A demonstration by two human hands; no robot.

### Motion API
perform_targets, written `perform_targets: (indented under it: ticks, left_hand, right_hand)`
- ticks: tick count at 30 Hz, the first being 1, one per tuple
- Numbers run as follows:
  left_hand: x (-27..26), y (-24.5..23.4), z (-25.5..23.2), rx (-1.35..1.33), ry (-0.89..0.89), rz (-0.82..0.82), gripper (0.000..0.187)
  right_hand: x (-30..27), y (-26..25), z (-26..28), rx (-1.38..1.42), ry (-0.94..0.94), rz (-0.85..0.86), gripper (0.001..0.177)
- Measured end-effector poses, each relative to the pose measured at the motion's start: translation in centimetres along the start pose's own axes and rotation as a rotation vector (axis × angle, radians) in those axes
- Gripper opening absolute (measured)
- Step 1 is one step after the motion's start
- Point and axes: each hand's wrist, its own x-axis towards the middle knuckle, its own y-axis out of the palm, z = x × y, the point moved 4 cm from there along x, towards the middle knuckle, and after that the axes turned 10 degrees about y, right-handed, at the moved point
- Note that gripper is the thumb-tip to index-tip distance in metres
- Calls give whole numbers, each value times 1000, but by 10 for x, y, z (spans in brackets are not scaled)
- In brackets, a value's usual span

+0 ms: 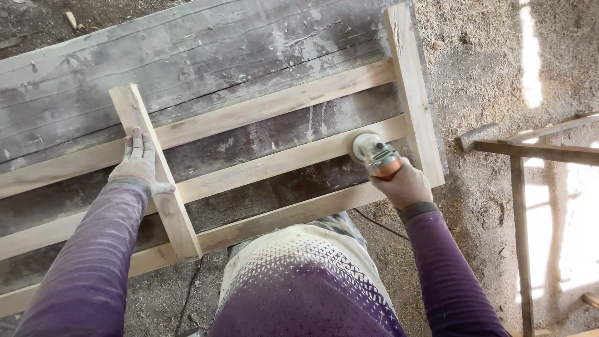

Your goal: Sanding a wooden frame structure using a power sander.

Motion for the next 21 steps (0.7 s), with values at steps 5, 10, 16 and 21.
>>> perform_targets:
  ticks: [5,10,16,21]
  left_hand:
    - [2,5,3,17,12,-17,165]
    - [0,0,2,2,12,-34,163]
    - [3,4,2,4,2,-3,163]
    - [-1,0,0,-17,0,-6,161]
  right_hand:
    - [17,2,-19,183,148,-5,44]
    - [16,7,2,383,251,37,38]
    - [-1,36,54,309,142,86,40]
    - [-14,52,79,121,-67,78,40]
